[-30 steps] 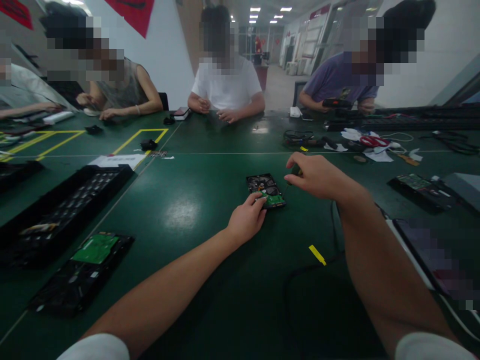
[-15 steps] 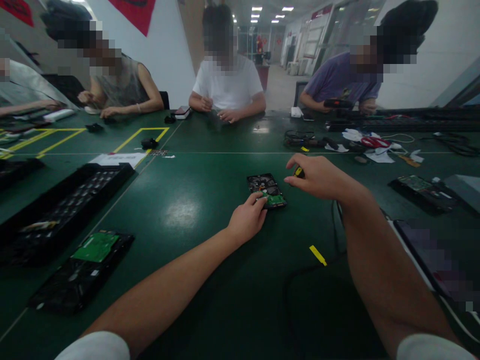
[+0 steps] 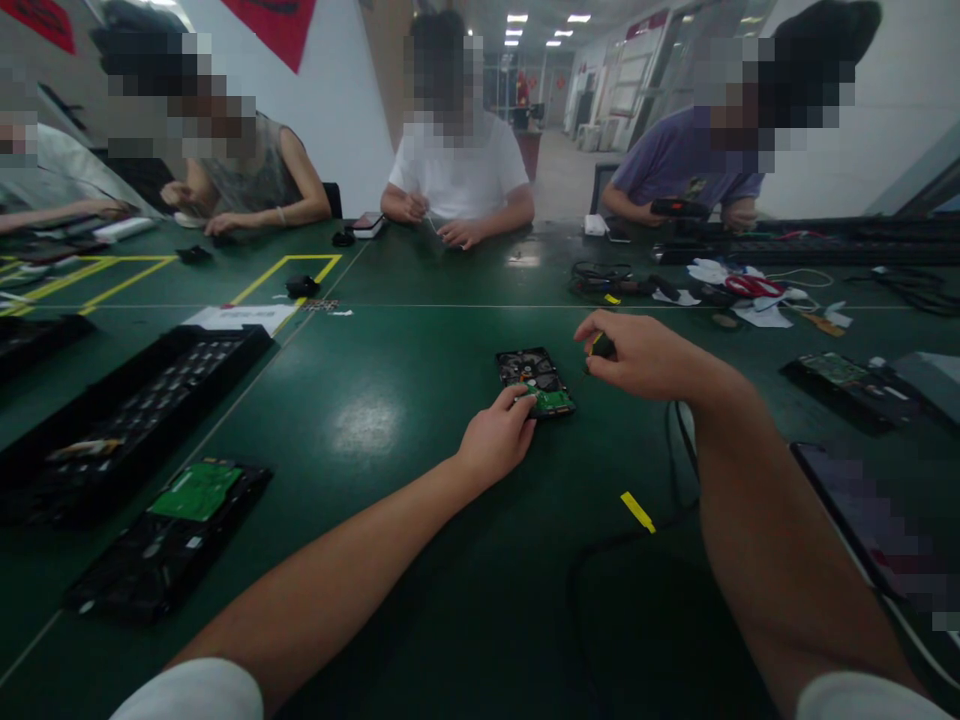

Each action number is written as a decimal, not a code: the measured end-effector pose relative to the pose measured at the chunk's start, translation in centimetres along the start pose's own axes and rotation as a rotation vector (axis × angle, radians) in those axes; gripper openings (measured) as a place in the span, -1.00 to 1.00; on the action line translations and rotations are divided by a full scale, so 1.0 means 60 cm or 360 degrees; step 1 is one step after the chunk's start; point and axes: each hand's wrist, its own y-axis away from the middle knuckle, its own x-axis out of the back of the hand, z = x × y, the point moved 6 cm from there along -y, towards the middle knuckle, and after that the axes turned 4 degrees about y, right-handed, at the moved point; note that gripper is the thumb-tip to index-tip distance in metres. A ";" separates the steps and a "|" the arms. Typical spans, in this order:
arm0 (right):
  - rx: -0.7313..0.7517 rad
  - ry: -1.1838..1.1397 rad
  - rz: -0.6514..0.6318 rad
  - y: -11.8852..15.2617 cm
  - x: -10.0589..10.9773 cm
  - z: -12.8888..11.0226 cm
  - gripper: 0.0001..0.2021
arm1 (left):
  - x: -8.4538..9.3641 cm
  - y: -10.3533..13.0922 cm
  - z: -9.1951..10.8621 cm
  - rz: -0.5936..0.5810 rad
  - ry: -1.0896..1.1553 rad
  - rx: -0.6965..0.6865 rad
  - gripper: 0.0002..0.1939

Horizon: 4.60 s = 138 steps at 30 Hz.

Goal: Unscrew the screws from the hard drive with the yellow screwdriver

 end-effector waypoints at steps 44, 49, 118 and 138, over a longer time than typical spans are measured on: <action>0.0010 -0.0078 0.0065 0.001 0.003 -0.002 -0.76 | 0.006 -0.001 0.004 0.0010 0.0061 0.0062 -0.54; 0.0003 -0.0055 0.0080 0.001 0.005 -0.005 -0.79 | 0.005 0.001 0.008 -0.0028 -0.0014 0.0029 -0.56; 0.0086 0.0021 0.0023 0.002 -0.001 -0.006 -0.79 | 0.003 0.002 -0.001 0.0045 0.0032 0.0086 -0.57; -0.0119 0.0187 0.0029 0.002 0.000 0.000 -0.77 | 0.004 0.002 -0.002 0.0061 0.0044 0.0080 -0.58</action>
